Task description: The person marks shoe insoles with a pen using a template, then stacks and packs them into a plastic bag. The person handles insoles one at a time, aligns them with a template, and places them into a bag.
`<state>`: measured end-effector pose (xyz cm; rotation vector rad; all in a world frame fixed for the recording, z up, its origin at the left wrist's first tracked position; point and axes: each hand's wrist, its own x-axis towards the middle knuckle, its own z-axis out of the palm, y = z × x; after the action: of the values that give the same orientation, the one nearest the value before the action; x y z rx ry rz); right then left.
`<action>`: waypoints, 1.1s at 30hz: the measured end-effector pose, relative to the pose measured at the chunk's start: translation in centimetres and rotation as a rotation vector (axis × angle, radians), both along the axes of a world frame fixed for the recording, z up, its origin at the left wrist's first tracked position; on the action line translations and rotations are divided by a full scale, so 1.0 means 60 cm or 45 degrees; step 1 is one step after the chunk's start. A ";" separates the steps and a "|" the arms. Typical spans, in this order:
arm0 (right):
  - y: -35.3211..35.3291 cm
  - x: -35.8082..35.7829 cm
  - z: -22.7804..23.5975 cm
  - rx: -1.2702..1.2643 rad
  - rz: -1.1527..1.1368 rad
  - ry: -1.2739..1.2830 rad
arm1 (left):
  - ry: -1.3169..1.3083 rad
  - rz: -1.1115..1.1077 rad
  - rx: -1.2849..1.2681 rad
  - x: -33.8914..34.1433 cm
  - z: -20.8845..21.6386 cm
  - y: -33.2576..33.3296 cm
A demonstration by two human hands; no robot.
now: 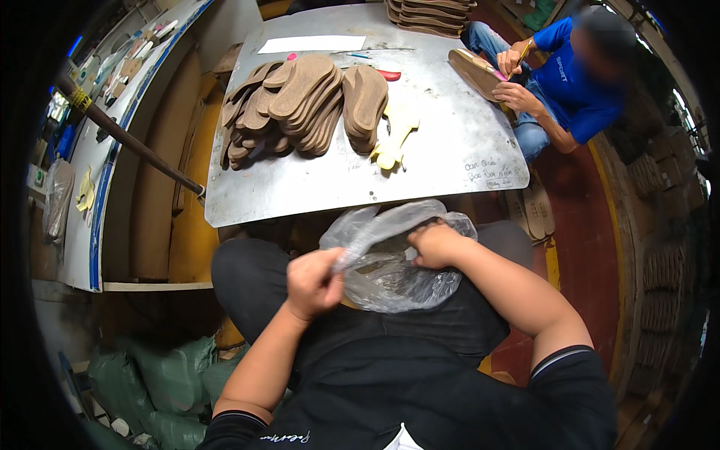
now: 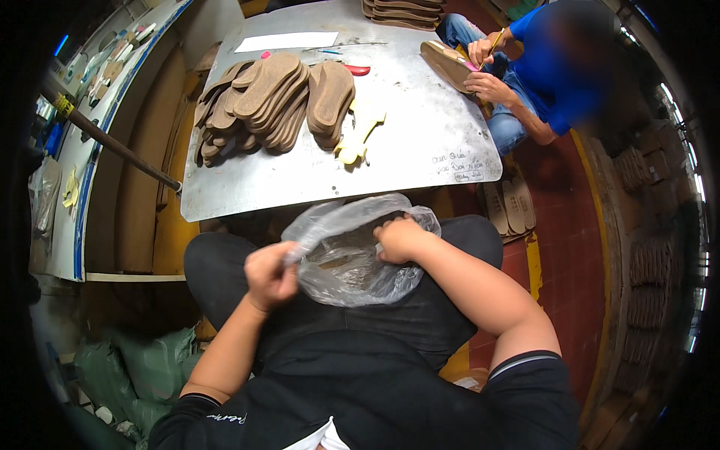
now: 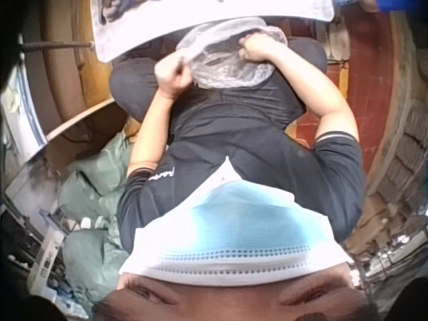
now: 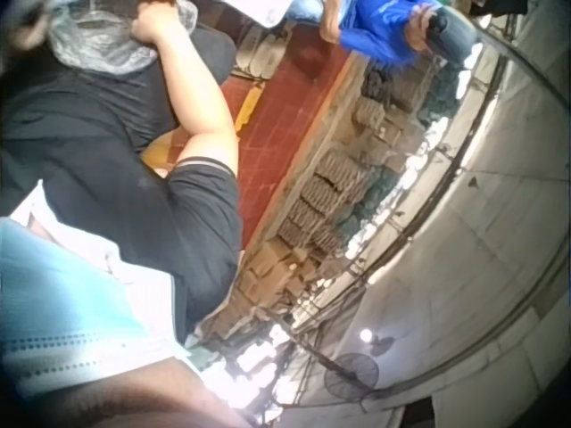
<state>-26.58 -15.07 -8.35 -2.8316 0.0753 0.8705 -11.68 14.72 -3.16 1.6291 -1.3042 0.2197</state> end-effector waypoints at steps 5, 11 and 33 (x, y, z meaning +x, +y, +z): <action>0.047 0.057 -0.016 0.178 0.150 0.380 | 1.009 0.113 0.617 -0.009 -0.041 -0.043; 0.078 0.036 0.080 0.787 -0.138 -0.391 | 1.022 0.184 0.592 0.009 -0.068 -0.021; 0.122 0.084 0.113 0.624 -0.732 -1.197 | 0.790 0.238 0.497 0.008 -0.051 -0.022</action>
<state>-21.54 -7.73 -1.56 -2.2590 0.4364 -0.5048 -11.18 13.42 -6.20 1.9367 -0.7425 -0.4297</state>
